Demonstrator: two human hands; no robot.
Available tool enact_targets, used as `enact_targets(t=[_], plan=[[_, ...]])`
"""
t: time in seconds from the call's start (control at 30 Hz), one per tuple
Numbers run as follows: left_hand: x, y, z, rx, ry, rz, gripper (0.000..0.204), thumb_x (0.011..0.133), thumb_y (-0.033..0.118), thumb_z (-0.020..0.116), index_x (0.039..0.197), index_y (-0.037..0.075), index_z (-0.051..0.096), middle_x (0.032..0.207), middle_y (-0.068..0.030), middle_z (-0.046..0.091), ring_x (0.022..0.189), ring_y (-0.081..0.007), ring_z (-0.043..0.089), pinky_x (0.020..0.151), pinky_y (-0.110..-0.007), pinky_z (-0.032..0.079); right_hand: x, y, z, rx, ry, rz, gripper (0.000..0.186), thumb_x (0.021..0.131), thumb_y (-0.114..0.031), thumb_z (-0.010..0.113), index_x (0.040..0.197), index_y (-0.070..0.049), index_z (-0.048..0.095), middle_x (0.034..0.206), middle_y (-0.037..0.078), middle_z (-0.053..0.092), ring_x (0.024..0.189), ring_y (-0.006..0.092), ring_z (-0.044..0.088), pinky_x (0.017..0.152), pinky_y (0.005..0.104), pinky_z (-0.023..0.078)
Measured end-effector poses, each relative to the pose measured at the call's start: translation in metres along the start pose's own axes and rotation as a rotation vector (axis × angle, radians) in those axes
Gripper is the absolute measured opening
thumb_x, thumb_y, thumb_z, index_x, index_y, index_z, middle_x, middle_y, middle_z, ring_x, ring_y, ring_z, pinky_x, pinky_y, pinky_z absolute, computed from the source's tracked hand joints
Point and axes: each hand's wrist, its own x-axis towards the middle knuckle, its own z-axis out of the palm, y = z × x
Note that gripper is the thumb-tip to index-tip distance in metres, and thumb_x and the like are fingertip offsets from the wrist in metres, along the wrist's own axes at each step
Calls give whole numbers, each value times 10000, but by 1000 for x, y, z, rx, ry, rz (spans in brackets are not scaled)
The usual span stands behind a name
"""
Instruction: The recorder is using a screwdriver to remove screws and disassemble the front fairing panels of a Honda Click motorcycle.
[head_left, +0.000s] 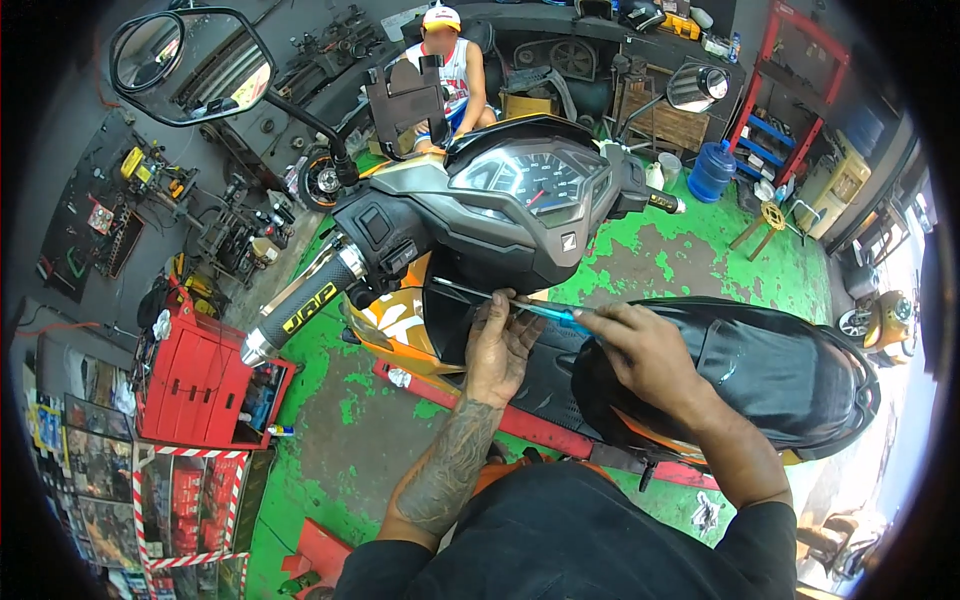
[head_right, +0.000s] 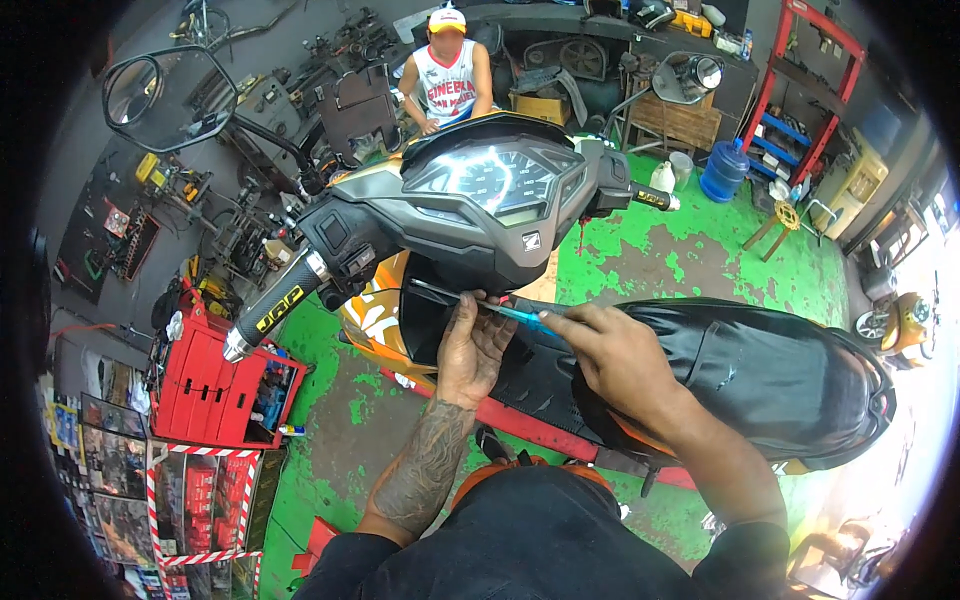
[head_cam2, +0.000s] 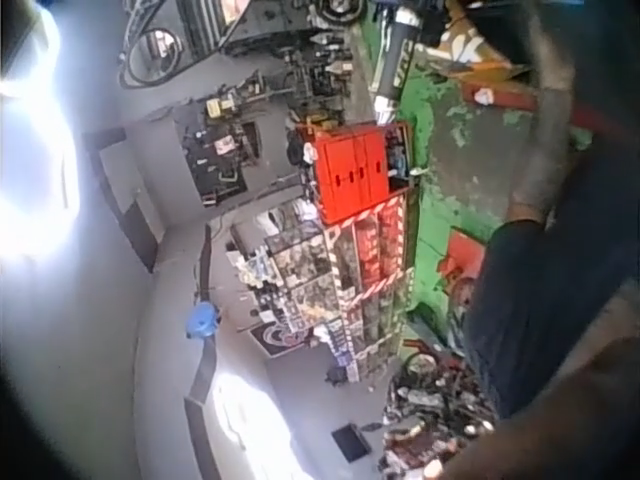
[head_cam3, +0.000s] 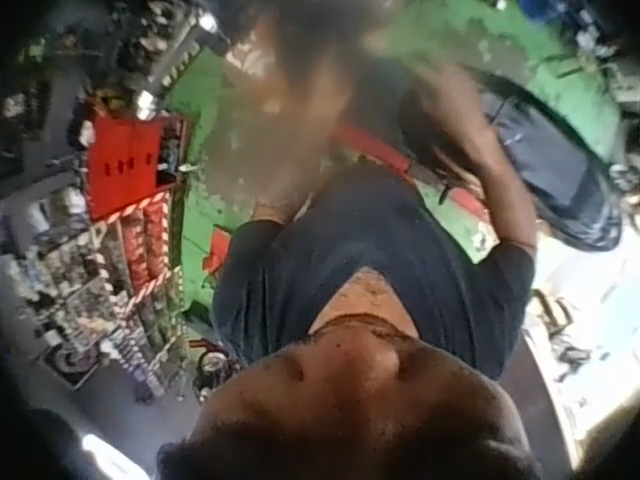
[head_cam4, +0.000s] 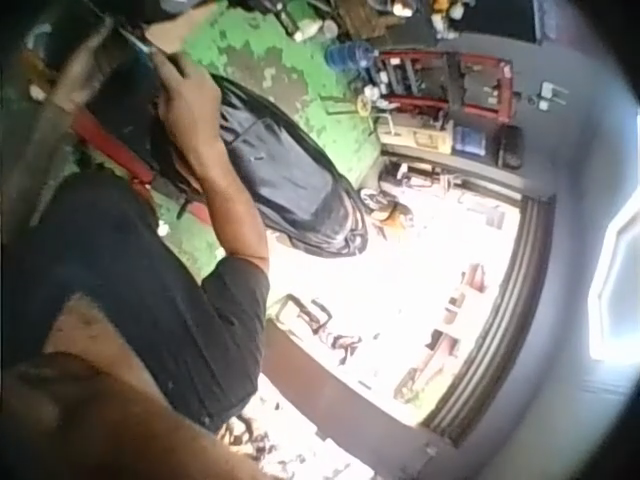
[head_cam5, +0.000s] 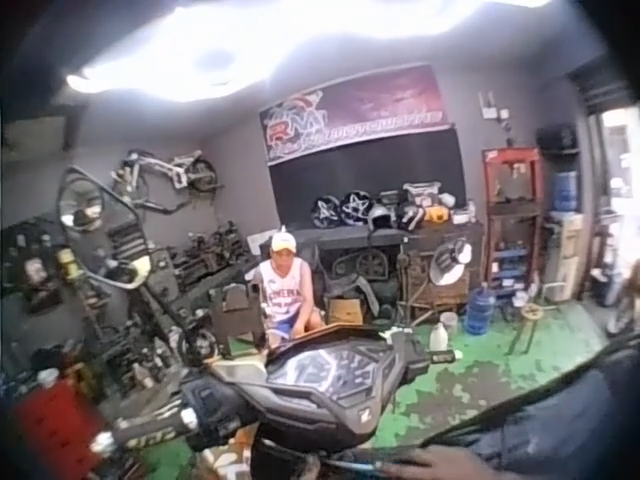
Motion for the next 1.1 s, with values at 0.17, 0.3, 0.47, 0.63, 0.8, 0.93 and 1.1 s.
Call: enact_targets(t=[0.17,0.3,0.47,0.63,0.8,0.93,1.1], plan=[[8,-4,-10,74,23,21,232,992,226,694,1168,106,601,1103,-58,690,1005,-193,689,925,-347,584,2,-10,-4,163,55,115,439,942,-193,718,1342,-54,604,1140,150,670,915,236,697,741,353,557],[-4,-8,9,56,106,91,184,1005,197,674,1148,122,586,1130,-65,683,1027,-204,685,928,-363,583,-3,0,-8,935,-179,832,474,969,-279,718,1330,-3,584,1074,133,684,756,167,677,625,299,558],[-10,-5,13,-10,125,-12,146,1006,252,672,1070,156,583,1129,-37,660,1045,-209,671,926,-402,588,-9,-2,6,526,-98,452,331,932,-124,703,1237,-17,635,1040,130,675,808,228,696,662,329,558],[-2,-10,-5,18,70,-37,186,998,323,685,990,158,601,991,-5,624,948,-176,655,877,-389,597,-4,-9,3,33,-12,178,342,828,-62,765,1160,-72,680,1084,136,645,995,356,670,832,413,545],[-4,-6,4,-1,85,-2,221,995,339,692,981,137,601,910,7,617,875,-153,652,825,-348,600,-10,1,14,188,63,169,354,809,-63,794,1145,-74,682,1074,136,632,959,350,671,798,422,555],[-5,-4,8,50,153,-6,187,995,273,697,999,117,594,927,-2,637,891,-147,664,816,-336,600,-16,6,23,60,86,47,340,800,-46,802,1116,-49,679,1044,144,621,933,340,666,780,415,560],[-2,-12,-2,65,79,43,170,990,227,705,1054,110,600,1030,-26,662,972,-154,659,848,-351,596,-11,7,21,135,152,6,372,863,-155,786,1179,-25,637,1060,146,642,880,270,677,707,371,551]])
